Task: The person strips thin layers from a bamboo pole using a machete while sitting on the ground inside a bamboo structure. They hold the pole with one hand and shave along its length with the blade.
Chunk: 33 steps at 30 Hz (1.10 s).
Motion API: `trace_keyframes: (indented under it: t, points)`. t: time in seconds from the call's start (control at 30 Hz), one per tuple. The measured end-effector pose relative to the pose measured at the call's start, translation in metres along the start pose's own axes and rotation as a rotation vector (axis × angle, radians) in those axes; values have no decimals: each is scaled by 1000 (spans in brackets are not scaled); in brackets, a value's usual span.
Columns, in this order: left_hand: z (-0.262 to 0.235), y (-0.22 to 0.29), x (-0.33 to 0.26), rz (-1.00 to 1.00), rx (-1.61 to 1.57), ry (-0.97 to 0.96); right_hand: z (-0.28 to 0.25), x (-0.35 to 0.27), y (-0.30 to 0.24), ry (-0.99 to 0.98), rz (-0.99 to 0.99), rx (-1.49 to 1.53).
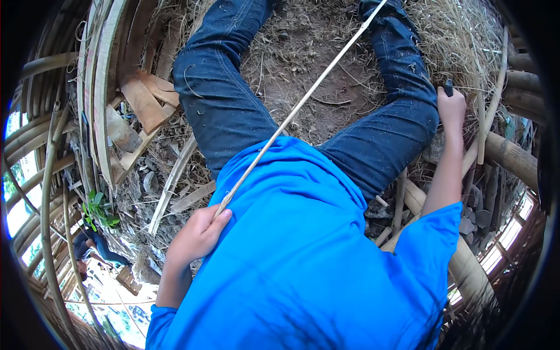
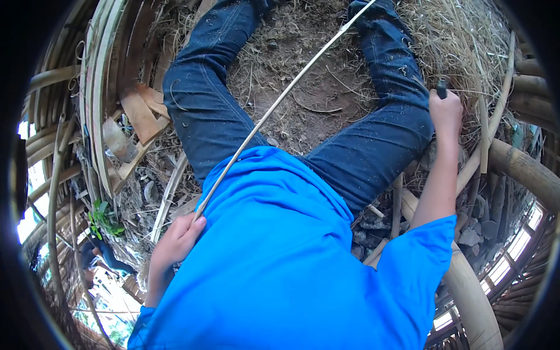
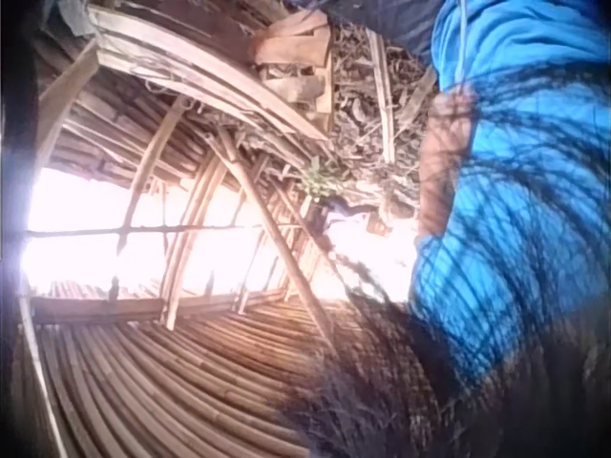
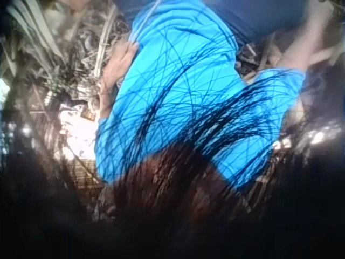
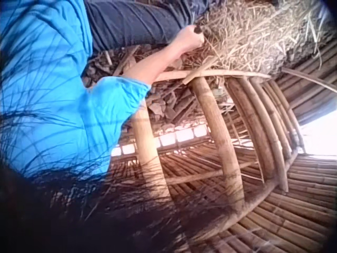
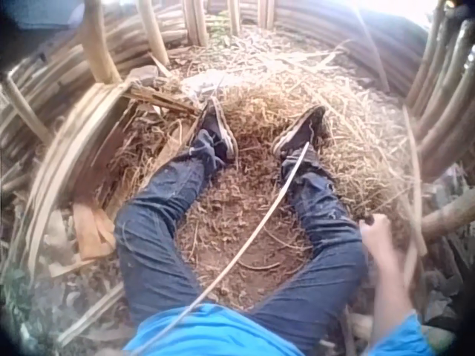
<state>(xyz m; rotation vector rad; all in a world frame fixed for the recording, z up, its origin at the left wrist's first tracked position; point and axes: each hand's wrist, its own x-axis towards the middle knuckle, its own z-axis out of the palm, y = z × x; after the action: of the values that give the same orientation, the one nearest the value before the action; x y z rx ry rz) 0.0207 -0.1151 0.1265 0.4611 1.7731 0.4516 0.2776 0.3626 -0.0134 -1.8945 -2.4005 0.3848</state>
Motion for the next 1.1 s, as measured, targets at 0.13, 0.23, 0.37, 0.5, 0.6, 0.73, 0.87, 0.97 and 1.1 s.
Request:
trace_keyframes:
  t: [0.13,0.23,0.37,0.5,0.6,0.73,0.87,0.97,1.1]
  points:
    - [-19,-10,-12,-38,-37,-7,12,-49,-57,2,-82,309]
    - [-31,-9,-29,-45,-29,0,18,-77,-86,0,-162,418]
    - [-34,-8,-37,64,-53,51,24,-104,-108,-63,-114,651]
    - [-26,6,-27,174,-29,197,19,-135,-120,-77,-191,763]
    - [-21,28,-12,226,17,264,6,-166,-130,-104,-312,773]
    - [-2,52,19,345,247,429,-6,-205,-142,-304,-344,814]
    - [15,76,46,458,409,473,-22,-221,-152,-259,-352,664]
    - [18,94,48,492,453,440,-24,-214,-138,-151,-410,532]
    - [22,110,45,516,506,425,-30,-202,-126,22,-449,405]
